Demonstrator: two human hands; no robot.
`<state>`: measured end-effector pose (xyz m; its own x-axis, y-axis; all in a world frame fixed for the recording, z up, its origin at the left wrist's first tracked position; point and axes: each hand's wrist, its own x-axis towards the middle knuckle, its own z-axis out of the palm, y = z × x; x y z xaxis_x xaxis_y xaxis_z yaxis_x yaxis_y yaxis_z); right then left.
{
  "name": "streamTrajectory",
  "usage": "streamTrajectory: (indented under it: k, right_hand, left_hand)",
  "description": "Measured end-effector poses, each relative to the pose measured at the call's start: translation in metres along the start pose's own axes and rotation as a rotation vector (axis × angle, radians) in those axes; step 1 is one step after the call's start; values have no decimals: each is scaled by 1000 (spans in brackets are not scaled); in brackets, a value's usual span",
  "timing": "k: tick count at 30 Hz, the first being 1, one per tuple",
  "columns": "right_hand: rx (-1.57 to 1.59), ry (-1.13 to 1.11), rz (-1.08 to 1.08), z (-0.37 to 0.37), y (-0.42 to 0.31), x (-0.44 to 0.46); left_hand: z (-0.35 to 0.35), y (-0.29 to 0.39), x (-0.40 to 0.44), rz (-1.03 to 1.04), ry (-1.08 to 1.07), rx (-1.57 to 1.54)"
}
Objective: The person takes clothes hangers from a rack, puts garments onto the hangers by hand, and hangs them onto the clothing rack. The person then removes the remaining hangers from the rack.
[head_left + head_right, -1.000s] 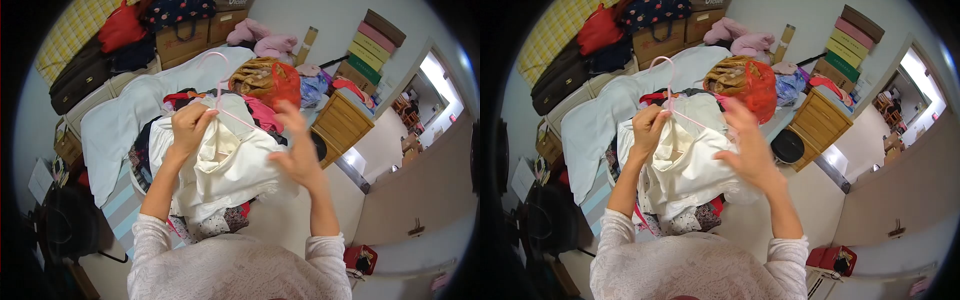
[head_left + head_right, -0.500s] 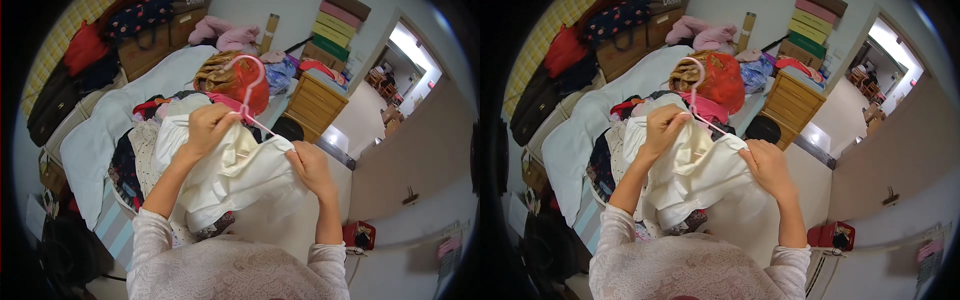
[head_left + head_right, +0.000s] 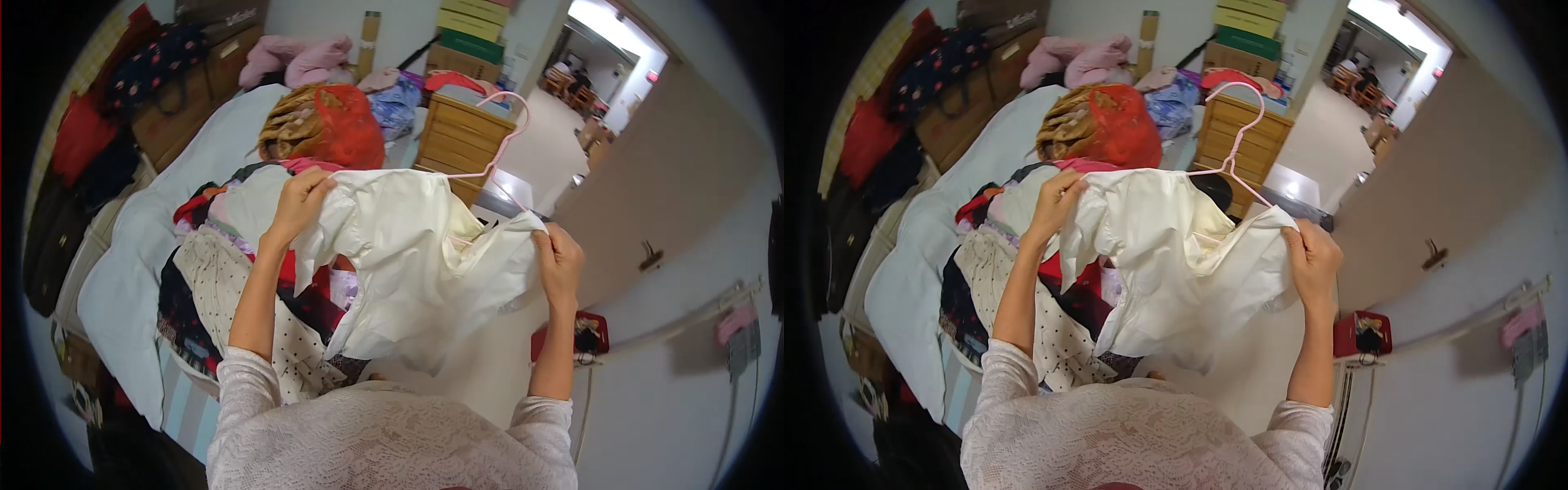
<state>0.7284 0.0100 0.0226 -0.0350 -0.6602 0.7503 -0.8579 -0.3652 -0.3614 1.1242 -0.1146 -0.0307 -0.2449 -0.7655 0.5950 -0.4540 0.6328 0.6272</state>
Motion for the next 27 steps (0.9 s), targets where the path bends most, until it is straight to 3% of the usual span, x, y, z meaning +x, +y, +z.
streamTrajectory:
  k: [5,9,10,11,13,15,22,25,27]
  right_hand:
    - [-3,19,124,-25,-4,-22]
    - [-30,100,144,-27,-11,-51]
    - [-51,112,152,-29,-14,-58]
    - [-72,120,161,-31,-17,-66]
    - [-126,128,199,-40,-25,-75]
    - [-232,179,188,-51,-29,-84]
    - [-353,217,232,-97,-42,-114]
    - [-381,249,263,-112,-42,-123]
    - [-398,252,303,-124,-41,-131]
  left_hand:
    - [23,-23,25,-1,310,-151]
    - [55,-15,33,82,366,-121]
    - [68,-7,32,29,287,-334]
    - [81,0,29,30,263,-356]
    - [100,10,24,-89,-73,-699]
    - [111,11,23,-68,-142,-566]
    - [139,78,36,285,-152,-489]
    - [159,106,34,704,-221,-90]
    - [176,120,32,705,-174,-145]
